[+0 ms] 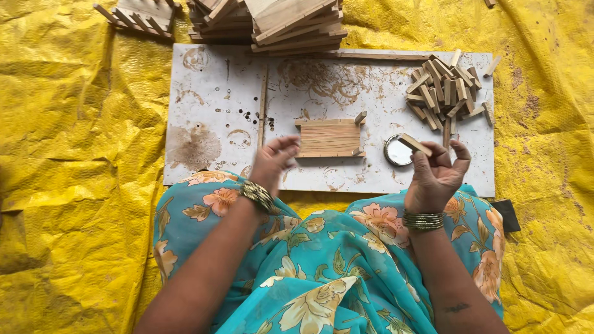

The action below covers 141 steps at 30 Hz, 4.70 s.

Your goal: The person sits on the floor and assembles small wooden frames, fitting slats into a base and pressing wooden pegs into the joints by hand, dipping pegs in white glue from a small tin. Finished frames are set aside on a growing stack while another person occasionally hands over parts.

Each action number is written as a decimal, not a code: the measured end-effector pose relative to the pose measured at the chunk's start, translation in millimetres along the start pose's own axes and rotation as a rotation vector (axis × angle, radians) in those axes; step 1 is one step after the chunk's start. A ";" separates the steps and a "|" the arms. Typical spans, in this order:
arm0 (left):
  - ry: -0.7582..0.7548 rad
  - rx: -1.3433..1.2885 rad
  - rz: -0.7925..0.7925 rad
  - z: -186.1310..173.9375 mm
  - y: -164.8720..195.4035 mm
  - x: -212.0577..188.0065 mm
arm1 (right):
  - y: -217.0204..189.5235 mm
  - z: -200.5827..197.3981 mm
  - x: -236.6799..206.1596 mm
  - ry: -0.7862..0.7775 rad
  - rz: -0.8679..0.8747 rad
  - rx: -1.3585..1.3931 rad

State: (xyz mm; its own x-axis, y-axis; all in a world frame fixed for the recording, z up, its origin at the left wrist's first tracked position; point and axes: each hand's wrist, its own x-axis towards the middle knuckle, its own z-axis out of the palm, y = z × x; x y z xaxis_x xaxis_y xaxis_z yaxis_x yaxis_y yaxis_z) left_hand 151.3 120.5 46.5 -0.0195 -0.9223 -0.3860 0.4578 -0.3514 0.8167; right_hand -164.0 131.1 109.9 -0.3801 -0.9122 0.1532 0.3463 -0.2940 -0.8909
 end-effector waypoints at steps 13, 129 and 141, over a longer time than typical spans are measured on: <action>0.221 0.305 0.255 -24.0 -12.4 60.1 | -10.4 21.1 -5.9 -0.054 -0.129 -0.100; 0.208 0.218 0.168 74.6 -45.7 120.6 | 24.3 3.9 132.3 -0.231 0.278 -0.261; 0.000 0.707 0.455 102.7 -43.7 107.2 | 25.5 7.8 138.1 -0.269 0.306 -0.303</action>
State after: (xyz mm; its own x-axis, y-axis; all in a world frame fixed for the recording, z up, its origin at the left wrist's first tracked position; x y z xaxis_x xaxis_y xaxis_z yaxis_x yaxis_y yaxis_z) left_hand 38.0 20.4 13.5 0.0325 -0.9984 0.0461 -0.2440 0.0368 0.9691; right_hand -201.0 -4.6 111.7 -0.0523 -0.9965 -0.0647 0.1279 0.0575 -0.9901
